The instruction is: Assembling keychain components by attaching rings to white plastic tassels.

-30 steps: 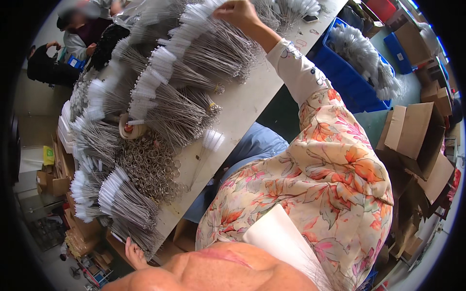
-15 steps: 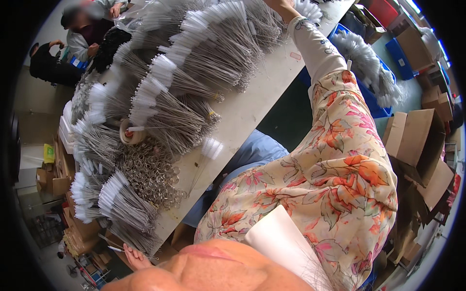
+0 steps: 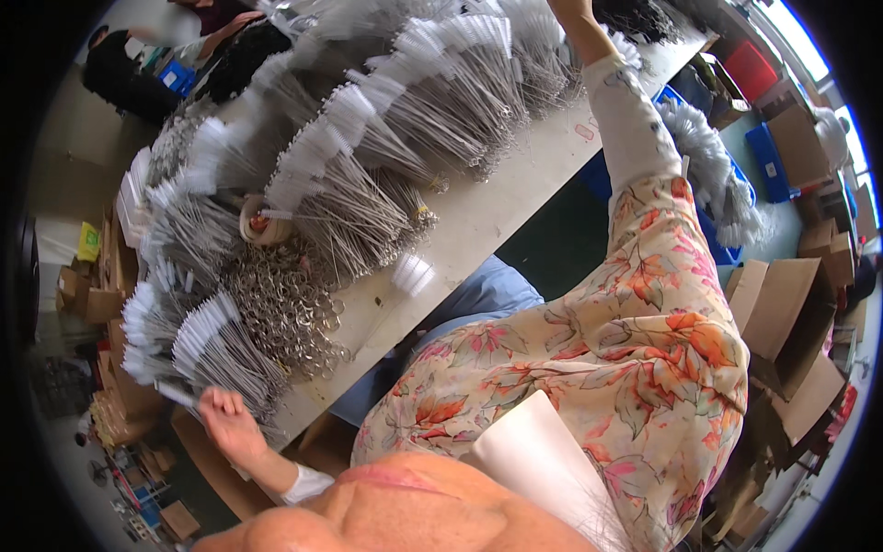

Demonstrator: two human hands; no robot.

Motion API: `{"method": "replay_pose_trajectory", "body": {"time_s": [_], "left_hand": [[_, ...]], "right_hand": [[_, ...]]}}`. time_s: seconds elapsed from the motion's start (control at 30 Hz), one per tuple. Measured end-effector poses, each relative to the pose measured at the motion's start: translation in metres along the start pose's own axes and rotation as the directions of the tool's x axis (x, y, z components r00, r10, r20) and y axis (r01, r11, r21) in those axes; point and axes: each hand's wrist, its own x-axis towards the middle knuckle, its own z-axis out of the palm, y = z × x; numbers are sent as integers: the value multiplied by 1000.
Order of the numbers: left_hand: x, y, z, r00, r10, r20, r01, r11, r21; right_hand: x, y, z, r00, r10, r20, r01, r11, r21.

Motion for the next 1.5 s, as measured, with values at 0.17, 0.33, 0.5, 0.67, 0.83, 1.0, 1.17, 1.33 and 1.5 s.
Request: {"method": "replay_pose_trajectory", "body": {"time_s": [0.17,0.33,0.5,0.67,0.83,1.0,1.17,1.33,1.5], "left_hand": [[16,-24,108,995,12,98,-45,940,337],[41,-72,170,904,298,306,-413,793,448],[57,-80,146,711,616,338,-695,547,467],[27,-96,153,868,352,349,-467,819,335],[24,-92,142,686,539,488,-720,409,560],[53,-38,122,850,392,353,-486,842,236],[24,-67,132,810,5,587,12,1000,-26],[10,-70,110,873,67,483,-233,927,293],[-8,-82,124,744,332,581,-597,721,353]], "right_hand": [[-95,-213,-2,722,-37,691,-624,399,672],[-208,-312,-9,422,-318,849,-841,212,498],[-223,-308,-19,670,-351,654,-431,533,728],[-267,-293,-2,101,-168,981,-944,-326,42],[-252,-286,2,82,-240,967,-819,-569,-72],[-242,-299,-21,103,-300,948,-611,733,299],[-243,-312,-30,-50,-385,921,-683,686,250],[-234,-305,-37,-205,-371,906,-787,613,73],[-235,-281,-48,-456,-376,806,-763,632,-137]]}}
